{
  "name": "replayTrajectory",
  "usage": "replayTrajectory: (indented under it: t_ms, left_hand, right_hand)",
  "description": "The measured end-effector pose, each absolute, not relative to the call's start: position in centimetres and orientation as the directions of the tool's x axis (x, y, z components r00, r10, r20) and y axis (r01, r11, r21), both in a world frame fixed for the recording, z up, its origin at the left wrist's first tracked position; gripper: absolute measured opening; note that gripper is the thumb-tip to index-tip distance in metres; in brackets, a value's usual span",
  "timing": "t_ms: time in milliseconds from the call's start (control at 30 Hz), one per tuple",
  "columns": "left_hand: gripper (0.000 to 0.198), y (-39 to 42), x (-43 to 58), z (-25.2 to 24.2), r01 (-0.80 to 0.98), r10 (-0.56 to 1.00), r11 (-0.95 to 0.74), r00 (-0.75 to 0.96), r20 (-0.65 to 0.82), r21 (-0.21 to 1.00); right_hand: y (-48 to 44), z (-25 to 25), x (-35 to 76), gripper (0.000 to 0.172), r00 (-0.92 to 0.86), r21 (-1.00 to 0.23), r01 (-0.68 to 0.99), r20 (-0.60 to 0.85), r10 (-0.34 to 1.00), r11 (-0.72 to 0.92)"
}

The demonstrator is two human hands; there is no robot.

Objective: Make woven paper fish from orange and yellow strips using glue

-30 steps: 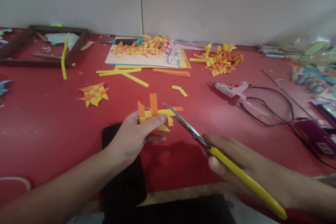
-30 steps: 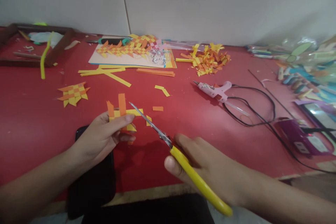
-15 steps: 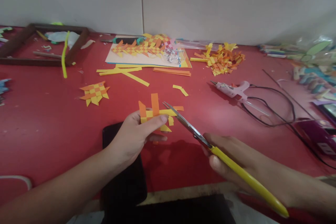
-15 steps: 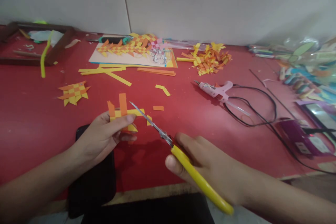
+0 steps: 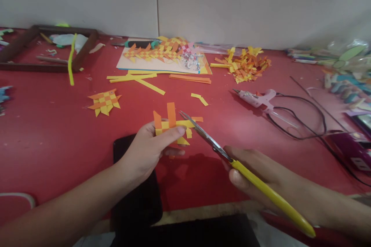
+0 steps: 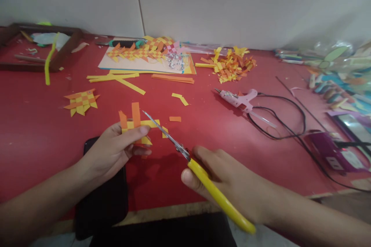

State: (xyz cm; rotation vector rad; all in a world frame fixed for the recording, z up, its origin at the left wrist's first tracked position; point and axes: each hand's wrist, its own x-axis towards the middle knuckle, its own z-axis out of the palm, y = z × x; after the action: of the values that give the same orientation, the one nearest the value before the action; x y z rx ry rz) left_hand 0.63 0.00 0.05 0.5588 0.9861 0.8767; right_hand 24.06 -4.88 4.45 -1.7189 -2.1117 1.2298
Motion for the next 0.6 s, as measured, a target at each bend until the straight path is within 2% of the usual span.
replayTrajectory:
  t_ms: [133,333,600]
  left_hand:
    - [0.021,0.0,0.5,0.0,-0.36,0.835,0.55,0.262,-0.484,0.753]
    - [0.023,0.1,0.5,-0.1,-0.346,0.829,0.558,0.265,-0.492,0.754]
    - [0.023,0.0,0.7,0.0,-0.398,0.853,0.521,0.245,-0.46,0.755]
  right_hand:
    - [-4.7,4.5,24.0,0.053,-0.366,-0.681,0.732,-0.413,0.834,-0.016]
    - [-4.5,5.0,23.7,0.06,-0.35,-0.635,0.772,-0.461,0.815,-0.027]
    - [-4.4,5.4,23.4,0.064,-0.285,-0.606,0.793,-0.459,0.842,-0.061]
